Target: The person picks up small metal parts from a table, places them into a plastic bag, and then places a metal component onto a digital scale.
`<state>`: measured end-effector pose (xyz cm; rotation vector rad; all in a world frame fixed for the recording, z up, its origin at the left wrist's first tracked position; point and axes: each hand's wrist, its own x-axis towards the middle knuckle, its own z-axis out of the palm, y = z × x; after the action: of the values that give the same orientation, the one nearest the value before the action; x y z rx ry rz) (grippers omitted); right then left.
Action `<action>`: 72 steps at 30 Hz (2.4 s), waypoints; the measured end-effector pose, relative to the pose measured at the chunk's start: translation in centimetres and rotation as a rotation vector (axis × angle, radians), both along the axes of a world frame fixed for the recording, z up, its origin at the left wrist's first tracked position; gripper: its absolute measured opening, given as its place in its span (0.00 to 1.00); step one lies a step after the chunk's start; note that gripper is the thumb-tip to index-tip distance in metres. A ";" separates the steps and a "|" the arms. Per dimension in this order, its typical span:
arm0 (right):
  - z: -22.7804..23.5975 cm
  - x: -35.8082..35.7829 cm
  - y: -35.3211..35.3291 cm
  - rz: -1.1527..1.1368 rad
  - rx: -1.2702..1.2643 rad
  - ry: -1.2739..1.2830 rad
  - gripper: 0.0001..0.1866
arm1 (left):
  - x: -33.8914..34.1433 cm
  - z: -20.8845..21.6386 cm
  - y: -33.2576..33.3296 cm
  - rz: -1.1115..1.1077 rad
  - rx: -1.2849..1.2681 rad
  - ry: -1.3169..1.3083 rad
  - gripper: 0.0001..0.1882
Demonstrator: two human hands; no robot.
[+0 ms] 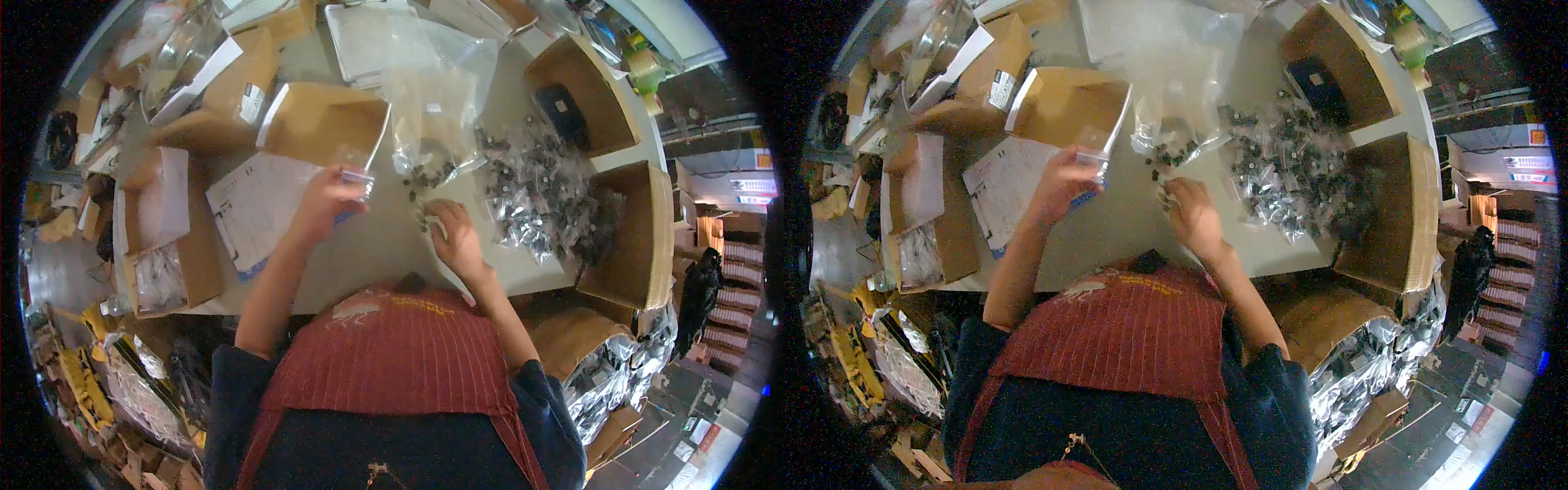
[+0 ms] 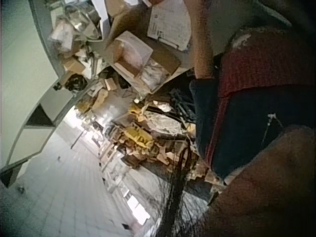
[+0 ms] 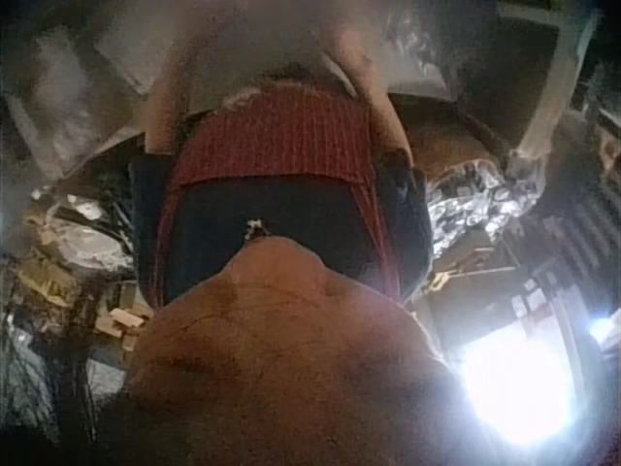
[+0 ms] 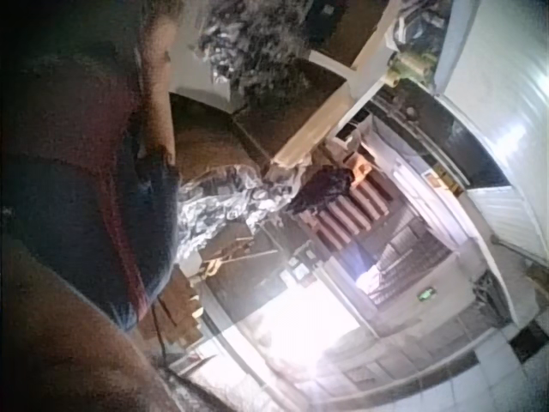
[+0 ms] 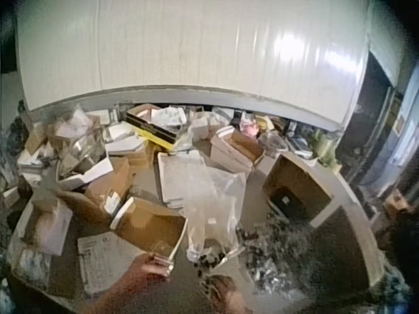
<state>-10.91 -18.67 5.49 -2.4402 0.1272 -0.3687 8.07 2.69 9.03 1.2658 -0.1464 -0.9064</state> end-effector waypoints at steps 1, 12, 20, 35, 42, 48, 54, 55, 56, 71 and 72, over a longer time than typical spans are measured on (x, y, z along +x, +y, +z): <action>1.5 0.3 0.6 -0.007 0.110 -0.060 0.18 | -1.6 0.3 -0.4 -0.032 -0.029 0.001 0.21; 1.5 -1.2 3.1 0.031 0.448 0.260 0.11 | -8.5 -5.6 0.2 -0.369 0.232 -0.566 0.17; 0.0 0.3 -1.9 -0.176 0.057 0.039 0.16 | -9.0 -6.7 0.9 -0.339 0.366 -0.649 0.10; -2.0 1.1 -1.5 0.068 -0.227 -0.031 0.17 | -9.4 -4.6 -1.0 -0.158 0.411 -0.830 0.12; -2.2 0.3 -2.2 0.004 -0.236 0.028 0.11 | -9.3 -7.2 -1.4 -0.133 0.347 -1.073 0.14; 2.0 -0.2 -0.6 -0.037 0.122 -0.104 0.09 | -9.4 -5.6 -2.2 -0.144 0.360 -1.089 0.14; 5.7 0.0 1.8 0.158 0.002 -0.170 0.10 | -9.2 -6.5 -2.4 -0.123 0.298 -1.279 0.17; 5.8 0.0 1.8 0.158 0.002 -0.169 0.10 | -9.1 -6.3 -2.5 -0.123 0.298 -1.278 0.17; 5.9 -0.1 1.9 0.172 0.047 -0.123 0.13 | -9.2 -6.0 -2.5 -0.126 0.294 -1.255 0.15; -1.5 1.3 -0.4 0.064 -0.121 0.005 0.23 | -9.6 -7.3 -2.5 -0.051 0.226 -1.084 0.13; -1.6 1.5 -0.4 0.072 -0.128 0.019 0.23 | -9.6 -7.4 -2.5 -0.038 0.217 -1.082 0.13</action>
<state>-9.36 -19.02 3.92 -2.5671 0.0241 -0.3311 -1.58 0.17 1.61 1.8531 -0.9389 -0.1788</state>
